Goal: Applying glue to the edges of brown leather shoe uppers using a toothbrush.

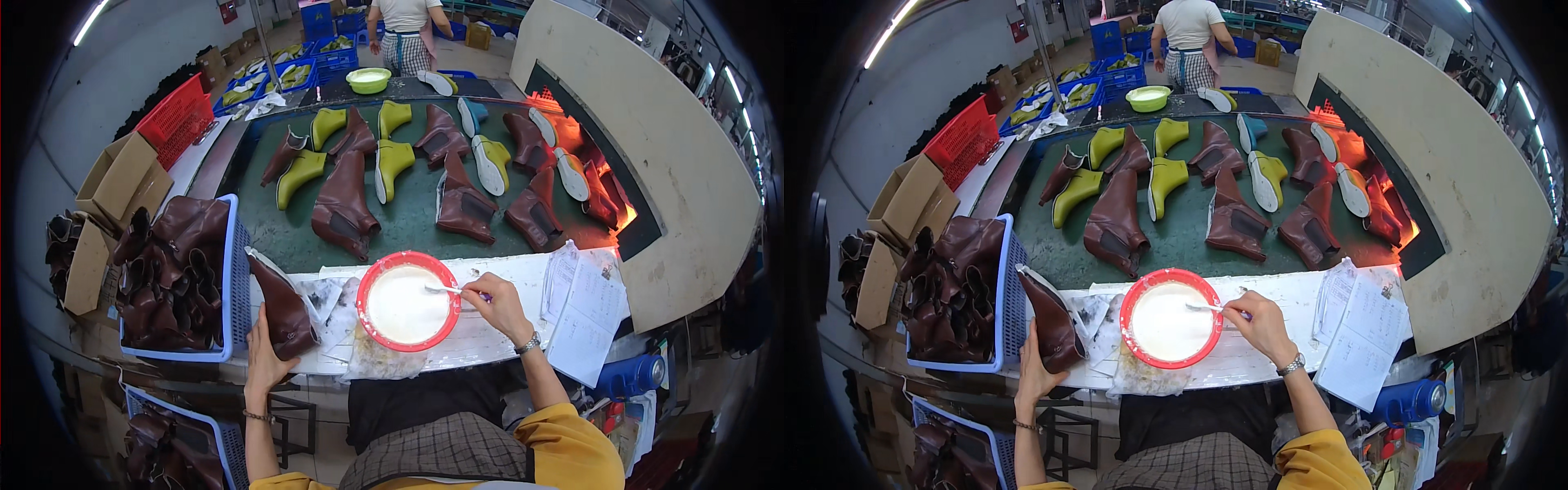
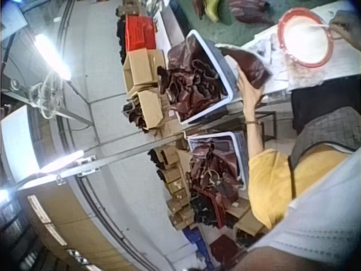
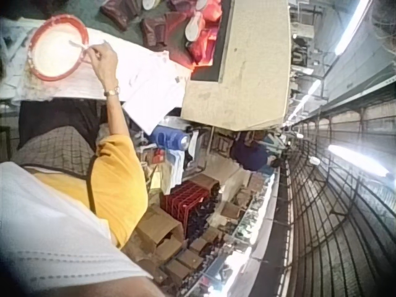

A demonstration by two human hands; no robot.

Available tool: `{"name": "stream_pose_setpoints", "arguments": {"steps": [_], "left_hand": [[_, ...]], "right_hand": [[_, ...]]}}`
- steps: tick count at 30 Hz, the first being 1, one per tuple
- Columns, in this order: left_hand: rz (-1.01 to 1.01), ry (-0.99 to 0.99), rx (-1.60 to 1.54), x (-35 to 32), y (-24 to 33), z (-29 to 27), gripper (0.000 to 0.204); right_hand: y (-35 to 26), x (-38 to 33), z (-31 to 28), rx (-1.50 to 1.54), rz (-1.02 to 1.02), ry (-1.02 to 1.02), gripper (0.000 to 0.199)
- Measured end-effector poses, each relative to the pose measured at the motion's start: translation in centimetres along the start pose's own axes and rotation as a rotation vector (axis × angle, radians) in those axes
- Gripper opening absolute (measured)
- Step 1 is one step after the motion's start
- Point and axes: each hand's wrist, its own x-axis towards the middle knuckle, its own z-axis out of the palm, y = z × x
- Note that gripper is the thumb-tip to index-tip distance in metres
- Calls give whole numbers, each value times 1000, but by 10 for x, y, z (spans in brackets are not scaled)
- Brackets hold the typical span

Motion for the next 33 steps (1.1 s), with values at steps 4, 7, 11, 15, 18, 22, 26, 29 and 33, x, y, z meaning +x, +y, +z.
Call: {"name": "stream_pose_setpoints", "arguments": {"steps": [4,7,11,15,18,22,26,29,33], "left_hand": [[-67,-53,32,2,-14,3,122],[-22,72,-8,1,-19,11,115],[-7,173,-72,-6,-2,11,108],[87,254,-427,6,27,8,100],[158,166,-526,10,61,-8,93],[188,68,-534,2,74,-14,96],[310,-20,-476,1,80,-11,103],[299,-78,-539,-4,89,-12,95],[340,-238,-631,-7,90,-17,92]], "right_hand": [[2,-3,0,21,-7,23,17],[1,-6,-1,-16,0,18,16],[-4,-7,4,33,1,102,12],[10,-12,-1,-51,56,-20,13],[4,-5,-1,-84,14,54,12],[-37,10,4,228,-63,137,12],[-76,25,6,317,-199,102,13],[-82,42,10,251,-300,101,15],[-83,65,12,235,-401,203,17]]}}
